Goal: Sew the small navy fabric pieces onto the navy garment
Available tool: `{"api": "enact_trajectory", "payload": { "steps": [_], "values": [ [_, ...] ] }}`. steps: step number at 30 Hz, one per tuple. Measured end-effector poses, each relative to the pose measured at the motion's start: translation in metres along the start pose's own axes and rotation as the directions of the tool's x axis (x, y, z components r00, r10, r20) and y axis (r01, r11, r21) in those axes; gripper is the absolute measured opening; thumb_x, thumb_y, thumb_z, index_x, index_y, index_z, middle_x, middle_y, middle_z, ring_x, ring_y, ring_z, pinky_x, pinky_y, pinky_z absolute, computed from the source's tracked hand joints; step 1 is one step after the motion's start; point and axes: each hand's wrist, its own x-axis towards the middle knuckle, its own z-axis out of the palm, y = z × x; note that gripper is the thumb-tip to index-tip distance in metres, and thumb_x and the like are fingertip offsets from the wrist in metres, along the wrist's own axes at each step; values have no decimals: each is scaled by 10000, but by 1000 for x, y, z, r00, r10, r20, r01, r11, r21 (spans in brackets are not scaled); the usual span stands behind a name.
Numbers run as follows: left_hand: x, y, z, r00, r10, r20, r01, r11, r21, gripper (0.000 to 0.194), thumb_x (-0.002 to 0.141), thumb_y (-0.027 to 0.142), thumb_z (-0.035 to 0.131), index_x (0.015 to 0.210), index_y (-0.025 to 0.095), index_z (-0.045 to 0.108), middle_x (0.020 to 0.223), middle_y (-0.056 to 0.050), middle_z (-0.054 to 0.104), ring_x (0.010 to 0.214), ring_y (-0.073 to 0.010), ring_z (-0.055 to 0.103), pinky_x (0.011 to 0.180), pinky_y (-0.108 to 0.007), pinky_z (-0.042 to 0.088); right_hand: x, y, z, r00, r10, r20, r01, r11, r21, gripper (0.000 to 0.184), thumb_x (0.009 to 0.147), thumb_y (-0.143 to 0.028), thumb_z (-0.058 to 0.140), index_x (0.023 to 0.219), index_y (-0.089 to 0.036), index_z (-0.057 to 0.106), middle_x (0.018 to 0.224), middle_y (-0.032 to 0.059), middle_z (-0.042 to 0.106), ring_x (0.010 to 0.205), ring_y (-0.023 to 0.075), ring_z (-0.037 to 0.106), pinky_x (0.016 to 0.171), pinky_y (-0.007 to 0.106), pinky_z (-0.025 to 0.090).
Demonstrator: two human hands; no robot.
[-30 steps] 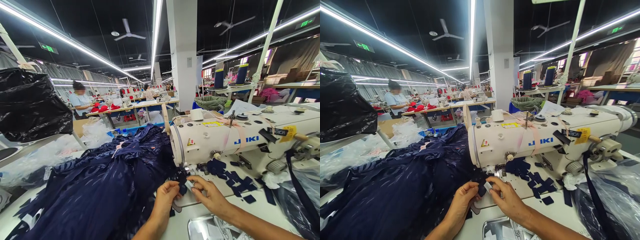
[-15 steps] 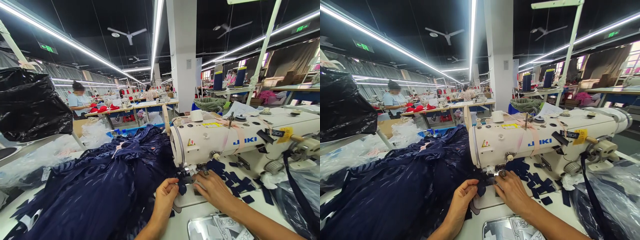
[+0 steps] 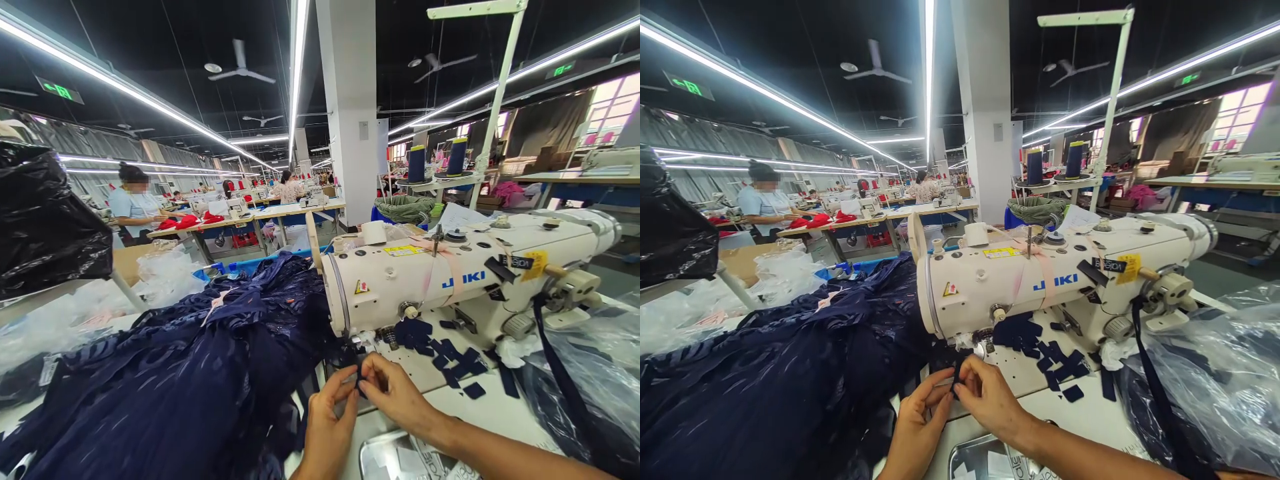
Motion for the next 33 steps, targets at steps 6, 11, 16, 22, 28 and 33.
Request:
{"api": "enact_trajectory", "payload": {
  "steps": [6,11,16,22,28,33],
  "values": [
    [-1,-3,0,1000,-7,-10,7,1000,15,340,732,332,586,1042,195,610,802,-71,685,733,-215,623,773,-314,452,1,-6,-4,999,-2,35,-3,992,129,43,670,-176,430,677,-202,396,510,-75,330,492,92,322,470,204,279],
    [-1,-1,-1,1000,1,12,-2,998,61,327,751,336,571,1046,202,609,758,-42,679,633,-168,593,758,-286,443,1,-5,-4,1000,-10,30,8,997,74,61,665,-145,435,678,-198,407,513,-74,338,501,96,349,482,206,298],
    [3,-5,-4,992,-121,23,122,988,-94,453,683,434,636,1050,170,593,712,-37,653,405,-92,437,429,-208,359,-2,-2,-8,985,-171,4,169,968,-184,120,738,-103,378,744,-188,462,587,-42,446,523,102,412,492,211,323],
    [6,-3,-2,983,-185,-17,179,967,-180,452,606,414,686,967,156,601,579,3,605,358,-68,351,393,-200,323,-7,-9,-11,820,-567,74,500,647,-575,189,872,-136,339,885,-159,526,762,46,540,681,158,496,634,281,384],
    [2,-2,4,995,-94,-21,90,988,-126,344,648,339,637,943,162,618,593,-19,620,561,-172,568,598,-274,461,-6,-10,-8,699,-677,230,566,327,-757,345,852,-28,236,653,-158,486,617,28,467,525,142,411,562,293,332],
    [3,-1,2,996,-93,0,93,992,-80,290,650,312,602,889,150,627,613,-32,623,591,-177,582,557,-255,465,-12,-21,-5,681,-691,243,659,434,-614,253,797,-47,298,628,-183,429,579,7,441,518,135,391,533,273,338]
  ]
}}
